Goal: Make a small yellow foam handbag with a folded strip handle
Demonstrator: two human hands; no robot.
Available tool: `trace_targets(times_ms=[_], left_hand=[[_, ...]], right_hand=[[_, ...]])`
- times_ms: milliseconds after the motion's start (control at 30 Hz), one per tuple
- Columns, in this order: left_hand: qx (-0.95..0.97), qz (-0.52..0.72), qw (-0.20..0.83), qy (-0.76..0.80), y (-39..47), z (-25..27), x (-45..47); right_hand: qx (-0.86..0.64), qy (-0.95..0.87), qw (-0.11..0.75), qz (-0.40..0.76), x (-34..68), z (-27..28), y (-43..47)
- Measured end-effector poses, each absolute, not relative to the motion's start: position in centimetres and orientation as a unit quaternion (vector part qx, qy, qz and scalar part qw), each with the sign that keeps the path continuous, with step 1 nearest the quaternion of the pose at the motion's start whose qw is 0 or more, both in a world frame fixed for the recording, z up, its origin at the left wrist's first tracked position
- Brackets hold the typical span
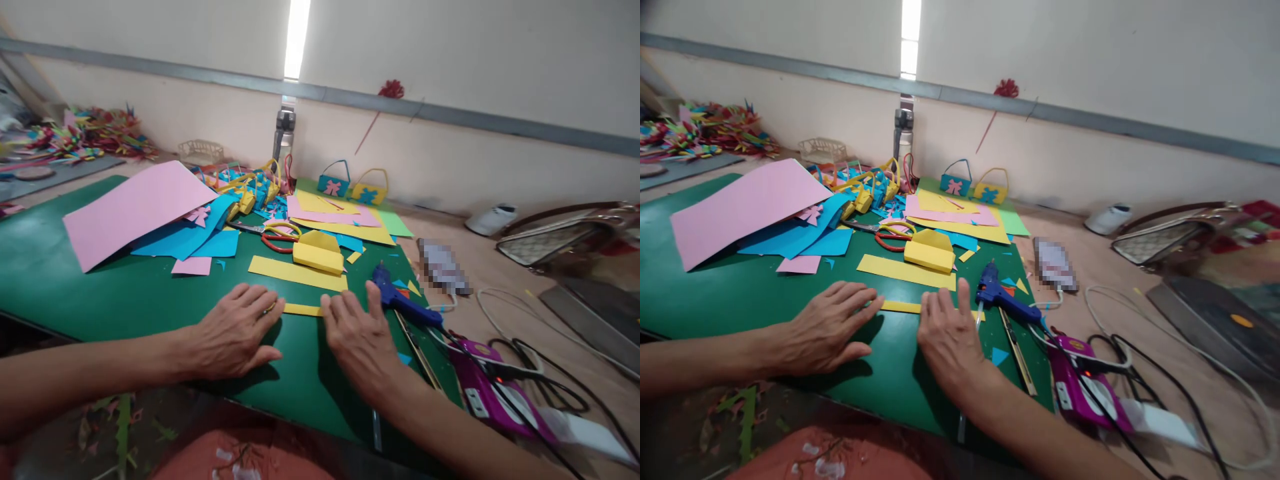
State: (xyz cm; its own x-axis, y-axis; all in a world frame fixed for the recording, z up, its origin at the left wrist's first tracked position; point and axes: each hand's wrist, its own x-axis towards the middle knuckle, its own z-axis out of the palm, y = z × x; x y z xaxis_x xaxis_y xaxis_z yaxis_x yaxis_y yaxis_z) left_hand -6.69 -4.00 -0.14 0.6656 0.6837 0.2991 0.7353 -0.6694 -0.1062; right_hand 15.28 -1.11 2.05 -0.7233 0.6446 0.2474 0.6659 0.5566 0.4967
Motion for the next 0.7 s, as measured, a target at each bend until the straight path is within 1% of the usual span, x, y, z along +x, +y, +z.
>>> trace_targets(times_ms=[133, 333, 467, 567, 700], left_hand=[[-0.924, -0.084, 0.034, -0.373, -2.4, -1.1, -4.5], [-0.928, -0.07, -0.002, -0.367, -2.1, -1.5, -4.6], [-0.925, -0.059, 0.015, -0.374, -2.4, -1.3, -5.3], [-0.918, -0.07, 0.049, -0.388, -2.8, -1.4, -6.4], [-0.904, -0.089, 0.083, -0.41, -3.6, -1.9, -8.5]], right_hand=[[-0.322, -0.914, -0.003, -0.248, 13.9, 1.1, -1.3], [-0.29, -0.929, -0.007, -0.229, 14.4, -0.1, -0.9], [-0.271, -0.929, -0.009, -0.251, 15.0, -0.3, -0.7], [-0.294, -0.915, -0.004, -0.278, 16.3, -0.4, -0.8], [-0.328, -0.89, -0.018, -0.316, 18.4, 0.0, -0.9]])
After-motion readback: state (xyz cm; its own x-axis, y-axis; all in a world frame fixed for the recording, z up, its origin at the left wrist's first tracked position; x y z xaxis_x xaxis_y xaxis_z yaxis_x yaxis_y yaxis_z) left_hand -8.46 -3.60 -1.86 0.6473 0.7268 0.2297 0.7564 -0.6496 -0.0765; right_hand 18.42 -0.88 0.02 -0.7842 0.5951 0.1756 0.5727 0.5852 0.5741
